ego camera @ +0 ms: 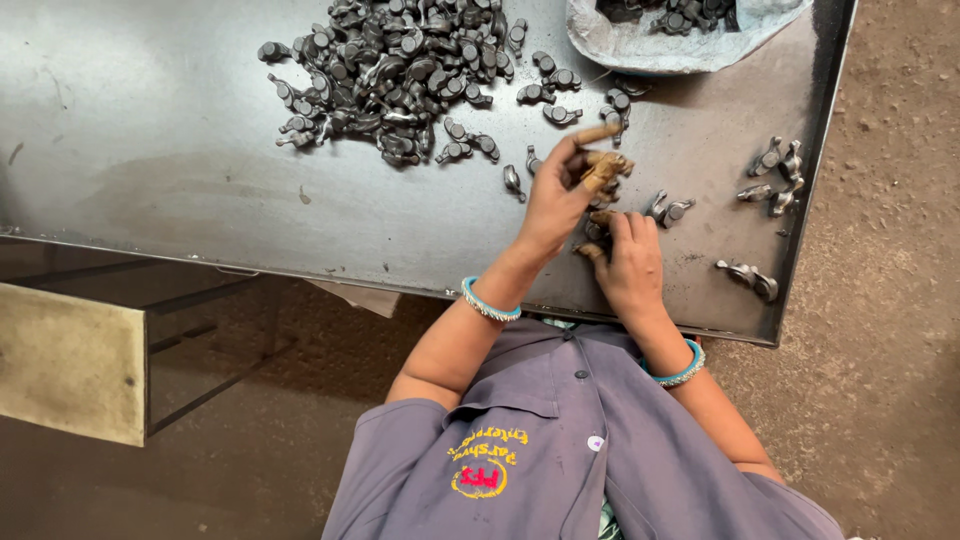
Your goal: The person stands at a metal table sorting small dark metal castings. They pick up individual castings, turn and feel them in their hands, place acceptable pieces into a cloth sack on the table, and set others aside on the table surface.
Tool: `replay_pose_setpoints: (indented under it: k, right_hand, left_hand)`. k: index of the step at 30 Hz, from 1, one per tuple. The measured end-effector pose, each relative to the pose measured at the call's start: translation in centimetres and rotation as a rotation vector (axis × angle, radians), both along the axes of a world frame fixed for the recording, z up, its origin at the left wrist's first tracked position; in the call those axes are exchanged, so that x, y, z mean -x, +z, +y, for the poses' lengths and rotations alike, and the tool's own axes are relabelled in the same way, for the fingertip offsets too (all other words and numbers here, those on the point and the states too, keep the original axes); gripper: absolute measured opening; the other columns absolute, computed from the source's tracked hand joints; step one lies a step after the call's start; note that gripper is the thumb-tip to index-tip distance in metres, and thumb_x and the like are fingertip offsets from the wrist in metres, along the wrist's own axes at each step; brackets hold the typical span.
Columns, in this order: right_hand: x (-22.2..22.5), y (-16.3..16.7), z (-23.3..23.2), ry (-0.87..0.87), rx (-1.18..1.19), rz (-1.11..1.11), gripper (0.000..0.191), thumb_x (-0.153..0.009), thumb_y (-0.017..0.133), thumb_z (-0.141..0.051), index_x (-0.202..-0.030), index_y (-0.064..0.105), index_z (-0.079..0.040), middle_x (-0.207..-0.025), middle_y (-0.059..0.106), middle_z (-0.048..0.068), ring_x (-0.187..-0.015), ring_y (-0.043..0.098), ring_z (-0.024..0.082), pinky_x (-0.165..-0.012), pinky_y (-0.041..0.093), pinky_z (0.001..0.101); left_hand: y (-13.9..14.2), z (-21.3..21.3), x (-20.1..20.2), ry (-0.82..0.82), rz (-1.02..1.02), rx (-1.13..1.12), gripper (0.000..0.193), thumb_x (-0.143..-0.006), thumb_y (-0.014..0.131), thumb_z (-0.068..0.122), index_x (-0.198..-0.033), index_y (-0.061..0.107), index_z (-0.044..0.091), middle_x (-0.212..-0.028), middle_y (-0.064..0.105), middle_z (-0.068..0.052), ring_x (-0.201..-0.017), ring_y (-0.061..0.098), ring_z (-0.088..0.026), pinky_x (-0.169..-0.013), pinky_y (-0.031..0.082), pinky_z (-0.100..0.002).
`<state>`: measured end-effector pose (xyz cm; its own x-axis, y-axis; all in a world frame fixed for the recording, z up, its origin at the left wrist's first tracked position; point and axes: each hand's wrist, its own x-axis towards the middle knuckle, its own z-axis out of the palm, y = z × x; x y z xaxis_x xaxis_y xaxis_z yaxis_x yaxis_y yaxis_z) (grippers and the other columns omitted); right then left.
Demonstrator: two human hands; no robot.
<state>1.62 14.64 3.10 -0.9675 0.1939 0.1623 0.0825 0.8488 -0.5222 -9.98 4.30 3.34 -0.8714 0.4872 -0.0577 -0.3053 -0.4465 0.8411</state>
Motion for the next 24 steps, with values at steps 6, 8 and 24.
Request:
replay_pose_setpoints:
  k: [6,8,24]
  right_hand:
    - [-0.2,-2.9,3.1,-0.091,0.69,-0.127,0.032,-0.086,0.076,-0.004,-0.114,0.062,-0.002,-0.106,0.073,0.006,-0.098,0.071,0.019,-0.086,0.057,0.0318]
    - [-0.8,-4.0,4.5,-0.002,1.278,-0.09,0.037,-0.088,0.08,-0.002,-0.119,0.061,-0.003,-0.11,0.07,0.005,-0.1,0.067,0.016,-0.086,0.057,0.0297]
    - [-1.7,-4.4,6.6,-0.037,1.768,-0.36,0.032,-0.095,0.075,-0.01,-0.123,0.066,0.002,-0.102,0.075,0.016,-0.08,0.066,0.016,-0.065,0.051,0.024]
  left_hand:
    - [-2.1,-2.4,-2.7,0.206,0.213,0.372,0.034,-0.095,0.077,0.011,-0.127,0.068,0.004,-0.11,0.072,-0.004,-0.095,0.067,-0.01,-0.081,0.055,-0.024]
    - [-1.9,-3.8,-3.4,0.284,0.276,0.546,0.036,-0.088,0.081,0.012,-0.122,0.07,0.005,-0.106,0.07,-0.004,-0.088,0.065,-0.01,-0.074,0.053,-0.026]
    - [-1.2,-7.7,-0.9,0.281,0.404,1.095,0.094,-0.061,0.096,0.019,-0.144,0.051,0.01,-0.126,0.043,-0.016,-0.106,0.057,-0.035,-0.088,0.052,-0.044]
